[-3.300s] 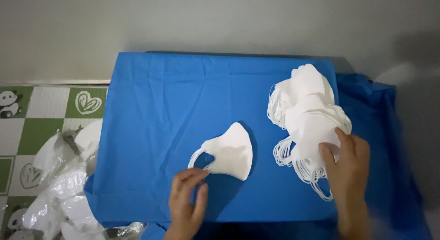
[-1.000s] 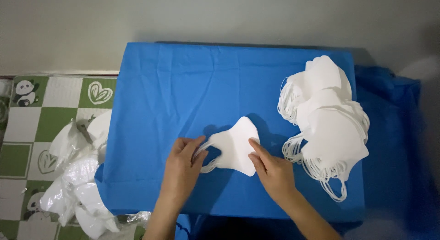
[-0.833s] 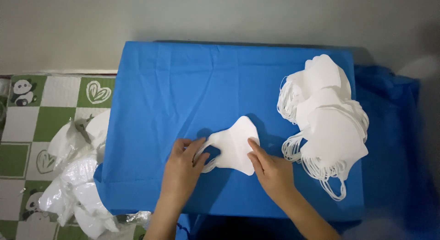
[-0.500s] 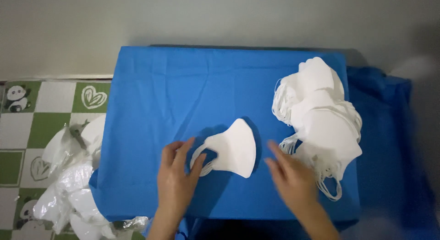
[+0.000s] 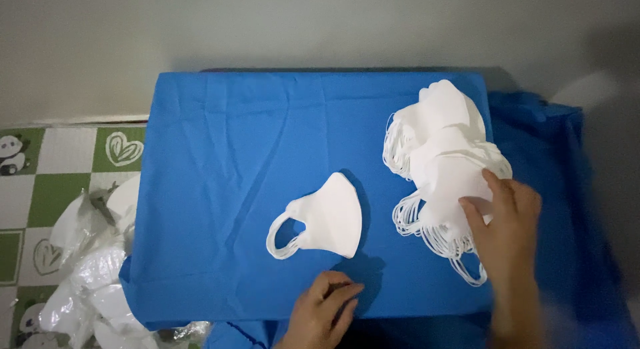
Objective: The person is picking up individual white face masks from a large pile and stacking them neatly on a blue cloth surface.
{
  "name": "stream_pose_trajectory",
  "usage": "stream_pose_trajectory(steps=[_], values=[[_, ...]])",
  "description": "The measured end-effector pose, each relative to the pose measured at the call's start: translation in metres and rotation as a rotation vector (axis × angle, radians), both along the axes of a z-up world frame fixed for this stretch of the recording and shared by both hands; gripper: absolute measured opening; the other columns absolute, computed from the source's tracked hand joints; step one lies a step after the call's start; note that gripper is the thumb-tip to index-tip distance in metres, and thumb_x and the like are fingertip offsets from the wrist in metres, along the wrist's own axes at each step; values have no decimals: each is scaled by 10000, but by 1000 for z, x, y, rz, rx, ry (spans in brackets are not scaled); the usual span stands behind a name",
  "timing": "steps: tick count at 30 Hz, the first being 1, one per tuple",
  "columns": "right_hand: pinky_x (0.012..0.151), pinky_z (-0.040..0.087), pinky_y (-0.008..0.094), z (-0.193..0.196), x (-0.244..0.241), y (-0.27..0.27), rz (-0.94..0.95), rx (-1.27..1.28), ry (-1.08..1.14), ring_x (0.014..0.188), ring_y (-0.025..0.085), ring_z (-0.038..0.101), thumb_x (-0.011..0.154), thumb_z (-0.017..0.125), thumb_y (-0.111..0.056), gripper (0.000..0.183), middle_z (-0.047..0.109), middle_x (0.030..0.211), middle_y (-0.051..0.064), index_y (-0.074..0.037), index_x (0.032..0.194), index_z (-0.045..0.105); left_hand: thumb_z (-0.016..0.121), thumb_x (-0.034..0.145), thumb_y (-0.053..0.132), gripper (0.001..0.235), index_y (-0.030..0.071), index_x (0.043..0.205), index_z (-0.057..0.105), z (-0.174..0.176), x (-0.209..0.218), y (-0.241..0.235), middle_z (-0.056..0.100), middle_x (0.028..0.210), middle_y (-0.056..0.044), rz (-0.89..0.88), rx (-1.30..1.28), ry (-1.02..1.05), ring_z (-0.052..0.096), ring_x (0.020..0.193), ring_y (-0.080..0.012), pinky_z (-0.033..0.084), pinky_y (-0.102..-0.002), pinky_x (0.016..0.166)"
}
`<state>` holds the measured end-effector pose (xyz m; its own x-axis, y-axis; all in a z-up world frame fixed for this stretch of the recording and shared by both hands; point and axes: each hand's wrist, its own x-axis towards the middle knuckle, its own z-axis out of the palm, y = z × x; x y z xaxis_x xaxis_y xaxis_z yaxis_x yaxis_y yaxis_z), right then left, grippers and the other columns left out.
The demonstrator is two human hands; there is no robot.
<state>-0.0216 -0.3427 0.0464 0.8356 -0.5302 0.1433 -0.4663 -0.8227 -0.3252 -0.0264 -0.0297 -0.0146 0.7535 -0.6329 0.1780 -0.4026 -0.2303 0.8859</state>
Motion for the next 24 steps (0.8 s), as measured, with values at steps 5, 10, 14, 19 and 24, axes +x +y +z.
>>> stream_pose_trajectory(steps=[5, 10, 14, 19, 24], values=[[966, 476, 536, 14, 9, 2, -52, 79, 55, 1307, 395, 429, 901, 780, -216, 578, 516, 1416, 239, -49, 1422, 594, 655, 989, 130, 222, 95, 1200, 715, 0, 0, -1, 616, 1143, -118, -11, 79, 83, 651, 994, -251, 597, -353, 792], [990, 468, 550, 13, 10, 2, -99, 120, 97, 1302, 386, 430, 926, 745, -241, 528, 520, 1445, 205, -87, 1408, 594, 680, 968, 71, 212, 62, 1179, 704, -1, -1, -2, 610, 1132, -127, 1, 46, 8, 651, 946, -255, 592, -339, 723], [956, 466, 546, 8, 9, -9, -84, 132, 95, 1270, 392, 443, 907, 765, -231, 526, 562, 1398, 206, -58, 1380, 612, 691, 967, 92, 239, 98, 1205, 719, 1, -1, -2, 622, 1165, -99, 0, 98, 59, 657, 1022, -252, 611, -337, 814], [973, 509, 539, 32, 25, 7, -199, 237, 201, 1198, 352, 537, 910, 779, -236, 495, 666, 1258, 146, -89, 1360, 634, 696, 963, 92, 231, 90, 1190, 738, 6, 0, -3, 631, 1168, -102, -2, 109, 36, 661, 997, -261, 608, -339, 813], [968, 485, 522, 27, 18, 3, -191, 261, 199, 1250, 354, 499, 910, 776, -221, 436, 637, 1250, 162, -87, 1303, 643, 710, 948, 81, 228, 99, 1174, 733, 3, -1, -3, 640, 1148, -105, 2, 114, 29, 670, 984, -249, 607, -329, 772]])
